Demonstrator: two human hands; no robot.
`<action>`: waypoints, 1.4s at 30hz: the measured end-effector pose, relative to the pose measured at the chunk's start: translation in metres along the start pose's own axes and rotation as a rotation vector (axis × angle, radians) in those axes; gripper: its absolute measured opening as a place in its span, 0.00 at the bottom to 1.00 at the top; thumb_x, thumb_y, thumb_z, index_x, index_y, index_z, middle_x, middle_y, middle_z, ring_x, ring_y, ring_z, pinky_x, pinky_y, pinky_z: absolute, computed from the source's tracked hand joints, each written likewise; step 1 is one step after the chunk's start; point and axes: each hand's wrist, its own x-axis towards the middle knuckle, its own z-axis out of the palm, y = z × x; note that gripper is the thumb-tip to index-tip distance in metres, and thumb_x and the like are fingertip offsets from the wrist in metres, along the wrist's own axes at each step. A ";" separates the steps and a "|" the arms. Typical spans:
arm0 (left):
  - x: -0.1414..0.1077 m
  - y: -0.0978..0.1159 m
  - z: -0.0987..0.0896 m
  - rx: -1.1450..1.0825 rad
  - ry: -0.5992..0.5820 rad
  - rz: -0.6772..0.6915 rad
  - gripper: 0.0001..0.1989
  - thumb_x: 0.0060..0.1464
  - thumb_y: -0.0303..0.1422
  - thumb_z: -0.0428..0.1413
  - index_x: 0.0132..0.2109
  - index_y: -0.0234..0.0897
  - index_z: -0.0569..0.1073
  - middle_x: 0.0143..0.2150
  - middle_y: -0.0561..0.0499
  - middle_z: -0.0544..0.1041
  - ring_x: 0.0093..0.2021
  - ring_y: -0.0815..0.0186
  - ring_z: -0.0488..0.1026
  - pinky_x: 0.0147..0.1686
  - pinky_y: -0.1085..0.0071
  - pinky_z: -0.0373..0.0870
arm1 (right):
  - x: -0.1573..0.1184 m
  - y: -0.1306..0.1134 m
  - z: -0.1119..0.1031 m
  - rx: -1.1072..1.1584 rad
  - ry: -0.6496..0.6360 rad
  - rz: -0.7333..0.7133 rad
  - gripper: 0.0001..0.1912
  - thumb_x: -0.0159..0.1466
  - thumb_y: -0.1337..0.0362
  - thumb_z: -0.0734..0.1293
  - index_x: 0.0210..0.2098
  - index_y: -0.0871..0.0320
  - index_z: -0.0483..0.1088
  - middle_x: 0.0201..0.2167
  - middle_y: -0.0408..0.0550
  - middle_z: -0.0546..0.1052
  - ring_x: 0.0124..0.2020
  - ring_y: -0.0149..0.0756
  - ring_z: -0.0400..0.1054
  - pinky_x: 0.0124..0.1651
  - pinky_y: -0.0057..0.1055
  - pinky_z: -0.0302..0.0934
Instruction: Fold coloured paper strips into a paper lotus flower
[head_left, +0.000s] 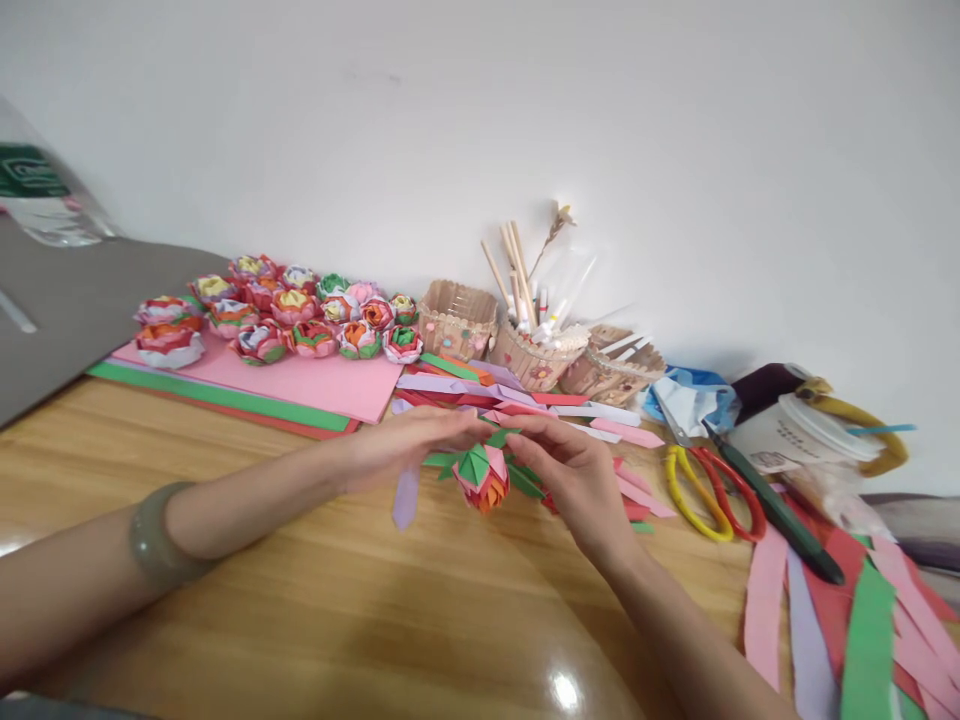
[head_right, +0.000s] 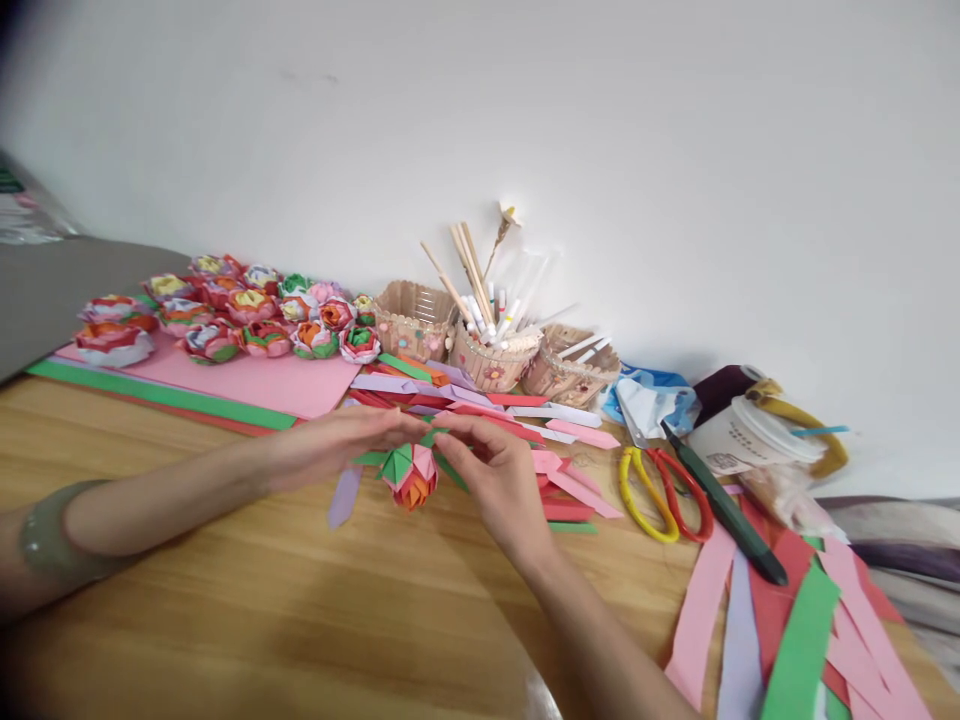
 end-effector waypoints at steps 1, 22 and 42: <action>0.002 -0.002 0.002 0.059 0.060 0.028 0.17 0.49 0.45 0.57 0.40 0.38 0.78 0.45 0.47 0.79 0.50 0.59 0.70 0.48 0.68 0.61 | -0.001 0.000 0.001 -0.038 0.015 -0.028 0.10 0.57 0.61 0.68 0.38 0.56 0.76 0.40 0.49 0.79 0.41 0.40 0.72 0.42 0.35 0.66; 0.005 -0.008 0.009 0.108 0.126 0.059 0.08 0.40 0.29 0.63 0.28 0.33 0.72 0.26 0.56 0.73 0.27 0.72 0.69 0.30 0.74 0.63 | 0.003 0.001 0.002 0.151 -0.292 0.129 0.10 0.53 0.61 0.72 0.25 0.60 0.68 0.23 0.38 0.69 0.23 0.25 0.60 0.28 0.24 0.54; 0.006 -0.010 0.009 0.354 0.231 0.194 0.05 0.43 0.25 0.57 0.26 0.35 0.67 0.23 0.56 0.71 0.25 0.71 0.68 0.26 0.75 0.63 | -0.010 0.007 0.010 -0.635 -0.076 -0.497 0.08 0.62 0.69 0.61 0.29 0.58 0.70 0.23 0.47 0.73 0.24 0.33 0.66 0.27 0.28 0.59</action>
